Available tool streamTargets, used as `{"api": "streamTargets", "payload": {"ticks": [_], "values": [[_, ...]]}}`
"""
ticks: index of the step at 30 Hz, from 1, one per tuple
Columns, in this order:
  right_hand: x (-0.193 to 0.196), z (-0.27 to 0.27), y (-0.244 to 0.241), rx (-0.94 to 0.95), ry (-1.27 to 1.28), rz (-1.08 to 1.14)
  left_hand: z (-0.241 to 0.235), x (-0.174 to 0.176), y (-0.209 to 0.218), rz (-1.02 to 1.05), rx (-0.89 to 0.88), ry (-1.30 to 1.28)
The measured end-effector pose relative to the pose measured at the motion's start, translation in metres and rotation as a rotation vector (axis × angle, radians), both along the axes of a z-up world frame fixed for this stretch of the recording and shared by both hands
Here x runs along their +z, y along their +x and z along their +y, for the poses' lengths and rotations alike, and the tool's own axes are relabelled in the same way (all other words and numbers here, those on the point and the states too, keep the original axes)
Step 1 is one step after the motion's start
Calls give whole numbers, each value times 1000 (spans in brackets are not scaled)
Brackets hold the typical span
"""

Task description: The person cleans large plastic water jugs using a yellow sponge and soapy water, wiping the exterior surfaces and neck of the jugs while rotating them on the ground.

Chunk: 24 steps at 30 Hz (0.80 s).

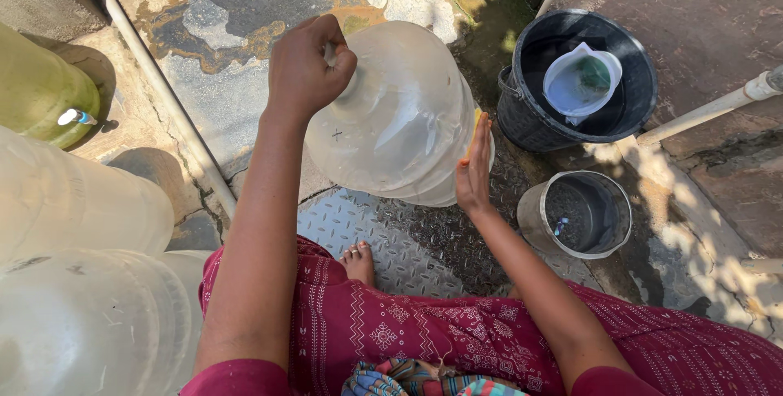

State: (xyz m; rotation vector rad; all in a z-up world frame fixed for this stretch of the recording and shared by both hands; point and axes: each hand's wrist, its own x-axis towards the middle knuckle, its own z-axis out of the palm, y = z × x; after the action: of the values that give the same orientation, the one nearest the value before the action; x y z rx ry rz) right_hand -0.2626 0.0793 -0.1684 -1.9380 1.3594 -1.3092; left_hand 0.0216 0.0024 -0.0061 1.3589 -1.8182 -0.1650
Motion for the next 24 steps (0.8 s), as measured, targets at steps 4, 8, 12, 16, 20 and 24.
{"api": "streamTargets", "payload": {"ticks": [4,8,12,16,20,24], "values": [[14,30,33,57,-172,37,-1,1,6,-9,-2,64],[16,11,28,125,-168,64,1,4,13,-1,-125,93],[-38,-40,-17,0,67,0,9,12,24,5,-176,194],[-117,-51,-71,-183,595,16,18,18,31,21,-62,335],[-120,-55,-60,-156,626,-453,18,18,28,12,-47,338],[-28,-51,-15,275,389,-594,13,16,25,-21,-44,299]]}}
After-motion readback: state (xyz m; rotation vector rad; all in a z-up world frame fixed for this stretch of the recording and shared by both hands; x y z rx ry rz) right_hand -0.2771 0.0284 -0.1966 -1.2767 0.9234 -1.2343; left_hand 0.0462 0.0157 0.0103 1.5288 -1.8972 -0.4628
